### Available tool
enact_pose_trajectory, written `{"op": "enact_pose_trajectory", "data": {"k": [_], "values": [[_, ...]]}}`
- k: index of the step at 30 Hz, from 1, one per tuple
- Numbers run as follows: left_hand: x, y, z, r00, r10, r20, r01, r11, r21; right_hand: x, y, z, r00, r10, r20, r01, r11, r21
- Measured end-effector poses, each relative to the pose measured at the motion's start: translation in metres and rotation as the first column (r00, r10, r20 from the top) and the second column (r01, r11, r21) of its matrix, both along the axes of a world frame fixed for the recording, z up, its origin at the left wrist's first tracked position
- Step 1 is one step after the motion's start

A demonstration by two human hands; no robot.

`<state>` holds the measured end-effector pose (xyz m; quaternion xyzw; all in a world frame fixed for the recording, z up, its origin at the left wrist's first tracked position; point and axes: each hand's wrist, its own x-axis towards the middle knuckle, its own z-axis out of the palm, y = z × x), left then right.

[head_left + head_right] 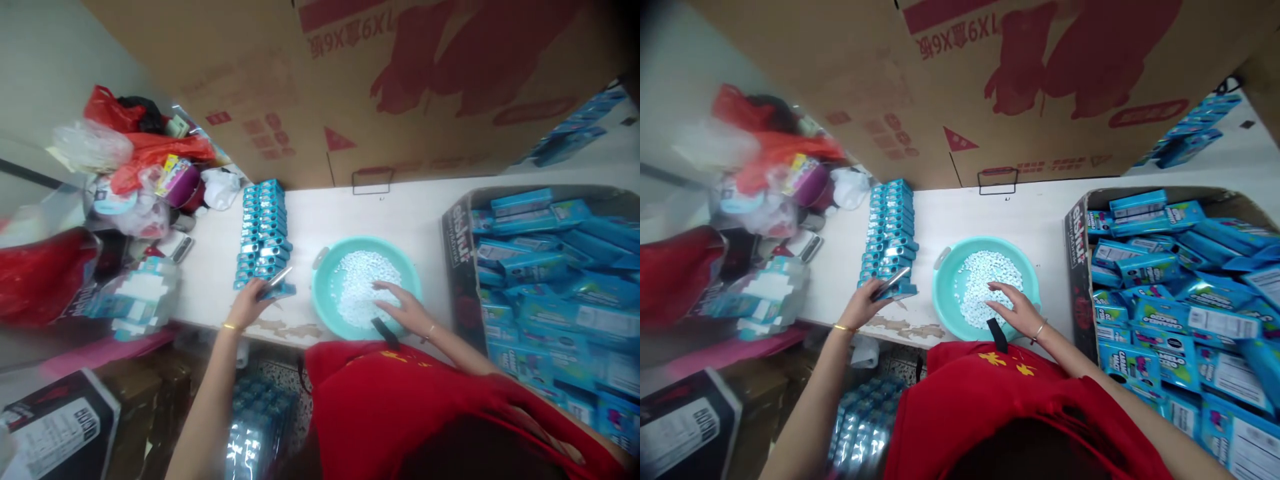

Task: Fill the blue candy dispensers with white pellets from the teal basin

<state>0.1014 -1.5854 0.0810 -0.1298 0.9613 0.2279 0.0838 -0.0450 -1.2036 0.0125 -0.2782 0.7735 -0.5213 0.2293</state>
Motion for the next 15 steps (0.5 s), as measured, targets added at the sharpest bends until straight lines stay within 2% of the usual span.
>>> {"op": "enact_pose_trajectory", "data": {"k": [2,4,6,8,11,13,15], "values": [[0.016,-0.031,-0.02,0.994,0.069,0.09,-0.065,0.996,-0.053,0.0,0.005,0.006,1.0,-0.022,0.012,0.022,0.999,0.033],[0.024,-0.048,-0.038,0.983,0.108,0.146,-0.098,0.992,-0.077,0.001,0.009,0.01,0.999,-0.048,0.012,0.047,0.997,0.054],[0.024,-0.051,-0.048,0.983,0.106,0.148,-0.097,0.993,-0.067,0.003,0.012,0.013,0.998,-0.068,0.009,0.068,0.995,0.069],[0.013,-0.044,-0.052,0.993,0.066,0.098,-0.064,0.998,-0.02,0.004,0.015,0.016,0.996,-0.085,0.007,0.084,0.993,0.082],[-0.023,-0.024,-0.049,0.999,-0.022,-0.041,0.025,0.998,0.061,0.005,0.017,0.021,0.995,-0.104,0.007,0.103,0.99,0.098],[-0.062,-0.014,-0.048,0.991,-0.06,-0.123,0.067,0.997,0.05,0.003,0.018,0.022,0.994,-0.111,-0.003,0.111,0.989,0.101],[-0.11,-0.016,-0.049,0.986,-0.069,-0.152,0.067,0.998,-0.022,0.0,0.02,0.021,0.993,-0.118,-0.021,0.12,0.988,0.1]]}}
